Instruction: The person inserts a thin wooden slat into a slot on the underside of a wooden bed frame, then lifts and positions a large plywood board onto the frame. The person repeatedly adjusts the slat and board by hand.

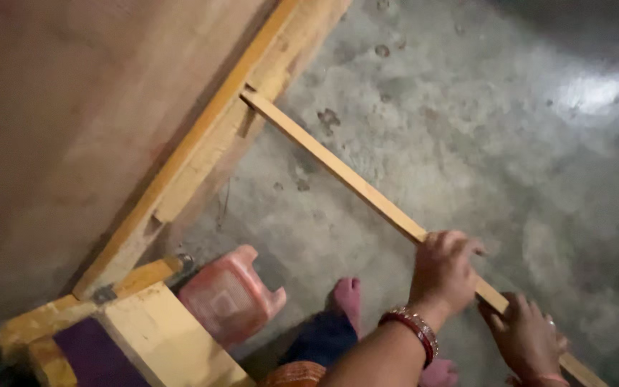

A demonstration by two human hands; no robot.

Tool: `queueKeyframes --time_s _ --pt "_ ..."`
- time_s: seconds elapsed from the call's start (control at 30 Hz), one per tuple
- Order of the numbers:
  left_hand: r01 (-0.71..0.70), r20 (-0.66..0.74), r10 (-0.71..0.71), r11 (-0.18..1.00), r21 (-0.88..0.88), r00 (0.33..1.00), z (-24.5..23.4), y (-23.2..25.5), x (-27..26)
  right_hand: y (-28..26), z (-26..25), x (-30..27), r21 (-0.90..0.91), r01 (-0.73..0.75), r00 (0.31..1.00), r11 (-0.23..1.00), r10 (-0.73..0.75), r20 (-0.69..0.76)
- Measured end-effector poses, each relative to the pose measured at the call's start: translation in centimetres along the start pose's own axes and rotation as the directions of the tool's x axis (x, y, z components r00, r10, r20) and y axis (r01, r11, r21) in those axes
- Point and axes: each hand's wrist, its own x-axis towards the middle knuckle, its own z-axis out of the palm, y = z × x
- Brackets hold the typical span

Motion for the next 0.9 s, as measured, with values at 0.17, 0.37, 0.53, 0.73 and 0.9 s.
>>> queueKeyframes --time_s 0.17,0.37,0.53,0.73,0.9 --pt "0.783 -0.05 -0.845 0.513 -0.351 0.532 -3.4 0.1 5.9 -2.8 -3.8 -1.3 -0.013 -0.047 0.997 0.999 0.048 0.065" --pt "0.525 0.432 -0.743 -0.128 -0.842 0.511 -2.7 -4.5 8.6 -2.9 -4.9 -1.3 0.104 -0.022 0.989 0.994 0.006 0.149" --pt "0.501 0.552 -0.634 -0.284 -0.818 0.542 -3.2 -5.5 7.4 -3.2 -6.3 -2.1 0.248 -0.046 0.984 0.968 0.001 0.176" --pt "0.579 0.509 -0.682 -0.152 -0.801 0.525 -3.5 -5.5 7.7 -4.1 -5.5 -1.8 0.107 -0.095 0.983 0.99 0.076 0.169" --pt "0.574 0.397 -0.77 -0.049 -0.818 0.5 -2.8 -4.4 8.3 -3.9 -6.3 -1.4 0.144 -0.093 0.969 0.985 0.057 0.238"
